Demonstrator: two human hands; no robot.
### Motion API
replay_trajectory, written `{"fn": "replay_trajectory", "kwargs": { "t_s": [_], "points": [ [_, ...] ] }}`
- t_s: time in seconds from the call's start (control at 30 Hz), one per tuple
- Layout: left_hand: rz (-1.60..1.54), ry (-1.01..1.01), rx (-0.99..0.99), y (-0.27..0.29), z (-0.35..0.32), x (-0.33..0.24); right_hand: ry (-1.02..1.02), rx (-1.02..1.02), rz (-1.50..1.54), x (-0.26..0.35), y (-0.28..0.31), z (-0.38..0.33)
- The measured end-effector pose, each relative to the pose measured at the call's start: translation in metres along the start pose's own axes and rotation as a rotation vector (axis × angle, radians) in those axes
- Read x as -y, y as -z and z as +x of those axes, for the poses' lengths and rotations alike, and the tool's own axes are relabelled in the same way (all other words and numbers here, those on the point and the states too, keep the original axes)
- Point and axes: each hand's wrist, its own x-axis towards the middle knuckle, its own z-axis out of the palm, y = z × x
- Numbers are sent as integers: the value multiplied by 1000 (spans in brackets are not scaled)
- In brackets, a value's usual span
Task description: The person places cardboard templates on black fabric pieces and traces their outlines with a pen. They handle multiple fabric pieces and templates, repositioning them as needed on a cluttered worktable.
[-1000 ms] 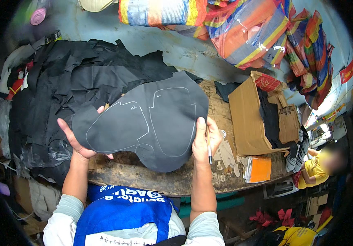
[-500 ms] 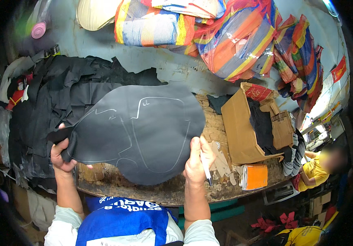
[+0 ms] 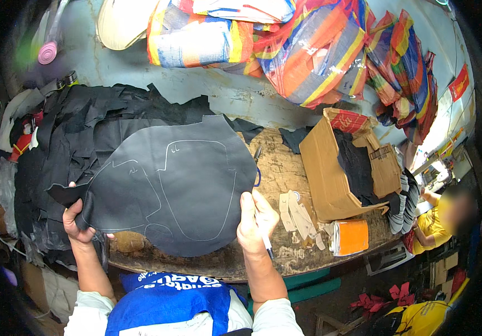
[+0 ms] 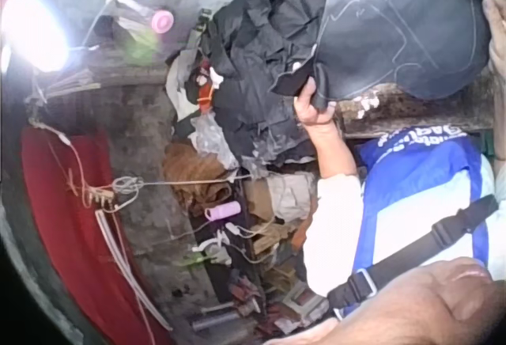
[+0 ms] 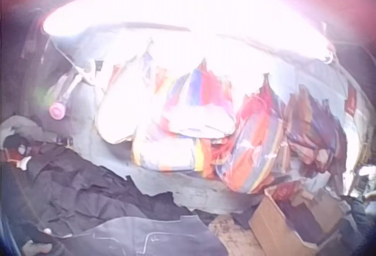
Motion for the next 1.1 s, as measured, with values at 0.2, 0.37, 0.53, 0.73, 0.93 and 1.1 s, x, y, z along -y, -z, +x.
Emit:
{"fn": "replay_trajectory", "kwargs": {
  "t_s": [0.2,0.37,0.53,0.73,0.93,1.1],
  "points": [
    [-414,273,96,-22,2,2,-11,-34,-57,-1,12,-9],
    [-122,355,-298,-32,-6,35,-182,-104,-158,-40,53,-38],
    [865,798,-115,-25,-34,92,-247,-17,-1025,-96,104,-85],
    [1058,798,342,-28,-31,104,-168,-34,-922,-109,134,-107],
    [1124,437,529,-90,66,95,-334,-358,-691,-103,152,-51],
    [585,201,276,-143,196,121,-175,-427,-336,-86,190,60]
  ]
}}
